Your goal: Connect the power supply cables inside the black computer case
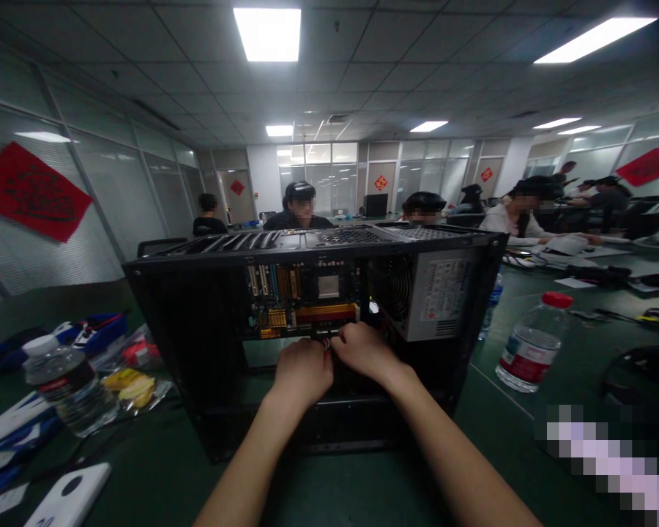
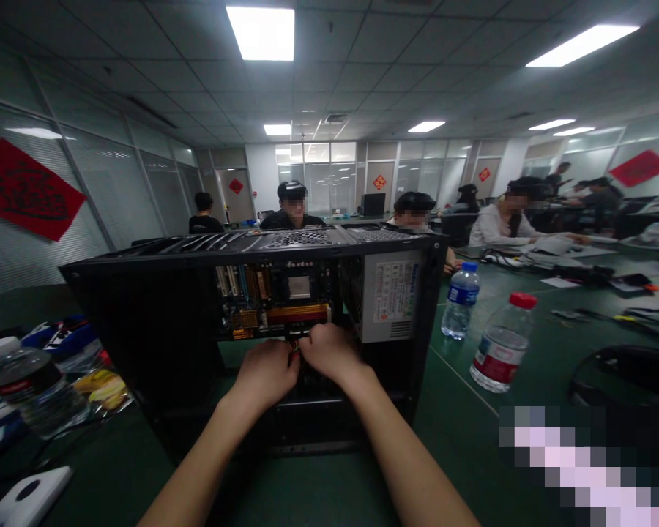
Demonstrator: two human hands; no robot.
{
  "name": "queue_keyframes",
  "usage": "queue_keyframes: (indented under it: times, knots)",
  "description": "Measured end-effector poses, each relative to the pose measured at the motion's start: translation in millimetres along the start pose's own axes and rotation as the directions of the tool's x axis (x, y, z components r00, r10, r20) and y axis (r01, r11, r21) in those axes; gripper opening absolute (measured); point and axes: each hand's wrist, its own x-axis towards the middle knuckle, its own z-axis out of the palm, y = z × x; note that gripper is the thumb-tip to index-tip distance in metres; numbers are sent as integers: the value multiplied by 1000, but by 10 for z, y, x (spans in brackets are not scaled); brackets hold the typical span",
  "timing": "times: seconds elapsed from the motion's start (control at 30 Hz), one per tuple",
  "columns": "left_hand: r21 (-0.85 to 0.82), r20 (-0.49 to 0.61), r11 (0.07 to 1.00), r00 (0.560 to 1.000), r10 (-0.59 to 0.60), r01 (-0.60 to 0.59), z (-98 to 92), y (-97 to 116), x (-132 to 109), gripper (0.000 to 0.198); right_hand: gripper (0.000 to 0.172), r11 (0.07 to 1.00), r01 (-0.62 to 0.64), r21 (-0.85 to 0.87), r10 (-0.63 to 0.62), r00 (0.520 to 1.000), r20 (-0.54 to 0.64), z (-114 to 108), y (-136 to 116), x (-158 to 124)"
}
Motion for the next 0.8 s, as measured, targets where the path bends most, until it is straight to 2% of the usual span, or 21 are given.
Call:
queue_keyframes:
  times: [0.2, 0.33, 0.47, 0.6, 0.7, 0.8]
  knots:
    - [-27, 10, 997, 998, 68, -68, -26, 38, -38, 35, 30, 985, 172, 26, -167, 977, -135, -59, -62, -31]
    - [11, -11, 999, 999, 35, -35, -24, 13, -39, 38, 31, 969, 247, -1, -245, 963, -115, -49, -61, -43]
    - [75, -49, 997, 999, -12, 15, -23, -48, -28, 36, 30, 944, 308, 122, -312, 950, 15, -4, -36, -56]
    - [39, -24, 999, 1000, 1, 0, 3, -85, -8, 29, 30, 938, 274, 214, -315, 929, 193, 62, 14, -78]
    - [-19, -49, 999, 998, 45, -46, 34, -88, 13, 28, 36, 963, 247, 110, -270, 879, 393, 100, 23, -103]
    - [-72, -57, 991, 993, 106, -110, 48, -81, 28, 26, 30, 970, 227, -89, -144, 826, 545, 120, 2, -124]
